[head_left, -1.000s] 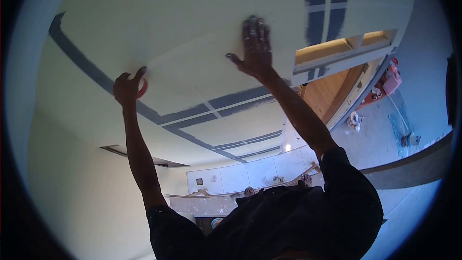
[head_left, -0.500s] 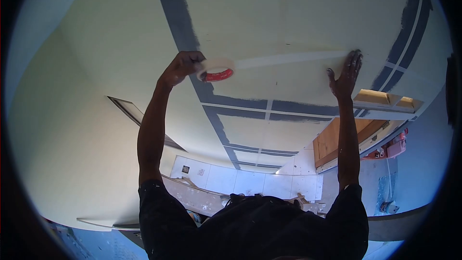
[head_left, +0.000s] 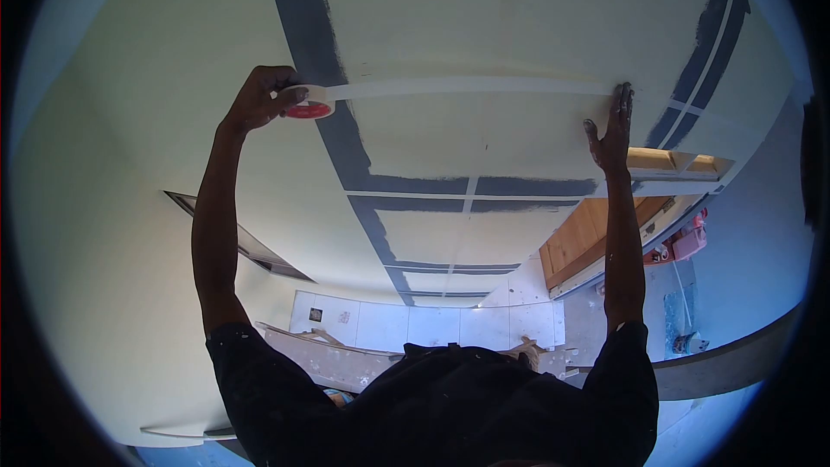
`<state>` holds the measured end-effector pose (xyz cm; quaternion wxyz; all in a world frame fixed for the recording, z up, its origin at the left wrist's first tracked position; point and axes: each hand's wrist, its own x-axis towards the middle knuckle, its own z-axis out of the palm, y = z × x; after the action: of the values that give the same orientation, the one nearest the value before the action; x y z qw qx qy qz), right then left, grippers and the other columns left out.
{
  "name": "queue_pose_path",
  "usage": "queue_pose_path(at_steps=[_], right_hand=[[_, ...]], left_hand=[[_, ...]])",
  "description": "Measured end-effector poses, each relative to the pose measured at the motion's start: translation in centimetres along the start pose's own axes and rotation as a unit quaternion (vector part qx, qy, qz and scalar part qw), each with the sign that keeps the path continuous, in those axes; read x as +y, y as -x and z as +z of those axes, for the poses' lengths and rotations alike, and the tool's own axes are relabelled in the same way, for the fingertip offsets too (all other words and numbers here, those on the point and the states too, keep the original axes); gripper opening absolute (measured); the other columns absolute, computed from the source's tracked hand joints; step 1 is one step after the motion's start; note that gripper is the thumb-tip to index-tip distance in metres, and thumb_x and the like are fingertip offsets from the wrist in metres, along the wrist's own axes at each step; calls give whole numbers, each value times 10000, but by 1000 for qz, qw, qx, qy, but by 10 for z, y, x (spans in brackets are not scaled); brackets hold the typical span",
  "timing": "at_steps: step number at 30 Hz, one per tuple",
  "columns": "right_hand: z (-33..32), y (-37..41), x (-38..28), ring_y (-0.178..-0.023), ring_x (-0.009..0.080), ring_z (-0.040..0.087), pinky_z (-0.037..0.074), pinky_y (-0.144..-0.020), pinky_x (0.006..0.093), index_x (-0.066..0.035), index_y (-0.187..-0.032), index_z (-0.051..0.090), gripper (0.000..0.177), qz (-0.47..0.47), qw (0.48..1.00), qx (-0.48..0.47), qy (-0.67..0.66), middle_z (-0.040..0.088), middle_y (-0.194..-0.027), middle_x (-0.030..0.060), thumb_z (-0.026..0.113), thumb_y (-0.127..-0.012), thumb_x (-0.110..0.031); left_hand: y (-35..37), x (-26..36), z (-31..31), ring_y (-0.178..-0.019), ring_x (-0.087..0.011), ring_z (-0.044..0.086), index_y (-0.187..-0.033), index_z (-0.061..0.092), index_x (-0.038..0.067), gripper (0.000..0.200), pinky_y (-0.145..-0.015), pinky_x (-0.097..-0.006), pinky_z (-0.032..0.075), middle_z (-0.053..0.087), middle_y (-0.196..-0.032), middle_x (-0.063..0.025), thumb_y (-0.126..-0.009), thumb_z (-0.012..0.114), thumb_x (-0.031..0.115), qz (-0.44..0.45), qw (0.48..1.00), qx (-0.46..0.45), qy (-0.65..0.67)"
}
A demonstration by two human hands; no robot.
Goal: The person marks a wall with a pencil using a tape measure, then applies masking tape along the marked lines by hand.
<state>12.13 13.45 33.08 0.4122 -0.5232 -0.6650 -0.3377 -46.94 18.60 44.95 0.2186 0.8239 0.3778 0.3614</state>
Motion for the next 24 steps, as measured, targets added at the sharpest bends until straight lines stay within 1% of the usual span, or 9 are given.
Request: queue_pose_path(at_steps=[2, 4, 5, 7, 9, 12, 15, 18, 24], right_hand=[[-2, -1, -1, -1355, 426, 156, 164, -1100, 488, 21, -1420, 161, 836, 1, 1000, -4, 9, 163, -1464, 261, 529, -858, -476], [-1, 0, 0, -1359, 423, 146, 157, -1104, 486, -4, -1430, 155, 810, 0, 1000, -7, 21, 151, -1475, 241, 534, -864, -441], [-1, 2, 1, -1359, 423, 146, 157, -1104, 486, -4, -1430, 155, 810, -5, 1000, -10, 14, 151, -1475, 241, 534, -864, -441], [1, -1, -2, -1362, 418, 139, 152, -1107, 482, -19, -1435, 154, 802, -3, 1000, -6, 31, 147, -1478, 237, 552, -858, -410], [4, 1, -4, -1365, 415, 131, 151, -1107, 483, -28, -1438, 148, 812, 5, 1000, -12, 27, 128, -1483, 232, 569, -847, -393], [8, 0, -6, -1367, 414, 115, 144, -1108, 491, -36, -1442, 129, 792, 7, 999, 6, 53, 95, -1495, 212, 524, -874, -423], [9, -1, -4, -1367, 411, 114, 140, -1108, 492, -48, -1445, 128, 770, 2, 999, 13, 49, 96, -1497, 206, 488, -892, -444], [9, -1, -4, -1369, 408, 113, 141, -1108, 492, -58, -1447, 128, 760, 6, 998, 6, 61, 95, -1498, 203, 470, -899, -457], [7, 0, -3, -1370, 408, 107, 140, -1107, 495, -64, -1450, 120, 751, 0, 997, -5, 71, 85, -1501, 198, 451, -907, -463]], left_hand=[[6, -1, -2, -524, -127, 570, -782, 639, -1, 255, -513, -266, 459, 608, -608, -62, -740, 734, 232, -25, 999, 10, -21], [6, 7, 6, -531, -157, 605, -760, 656, 22, 285, -538, -284, 483, 625, -596, -79, -743, 726, 298, 57, 967, 83, -234], [10, 11, 12, -531, -157, 605, -760, 656, 22, 285, -538, -284, 483, 625, -596, -79, -743, 726, 298, 49, 967, 86, -235], [14, 20, 19, -549, -193, 628, -754, 676, 53, 342, -553, -322, 501, 633, -598, -80, -728, 724, 390, -35, 919, 190, -345], [13, 15, 29, -560, -209, 635, -755, 689, 79, 397, -572, -346, 516, 637, -603, -64, -694, 732, 469, -55, 910, 218, -347], [12, 6, 33, -571, -202, 641, -732, 696, 80, 459, -587, -332, 527, 644, -615, -56, -652, 739, 530, -165, 899, 198, -355], [12, -12, 26, -577, -201, 644, -743, 700, 82, 478, -591, -330, 528, 649, -625, -59, -652, 726, 551, -127, 937, 192, -264], [11, -13, 27, -582, -202, 645, -754, 705, 88, 494, -592, -330, 526, 653, -633, -56, -660, 706, 573, -84, 935, 219, -264], [2, -4, 43, -596, -209, 651, -773, 714, 103, 509, -582, -335, 518, 658, -644, -51, -658, 687, 599, -163, 895, 263, -321]])
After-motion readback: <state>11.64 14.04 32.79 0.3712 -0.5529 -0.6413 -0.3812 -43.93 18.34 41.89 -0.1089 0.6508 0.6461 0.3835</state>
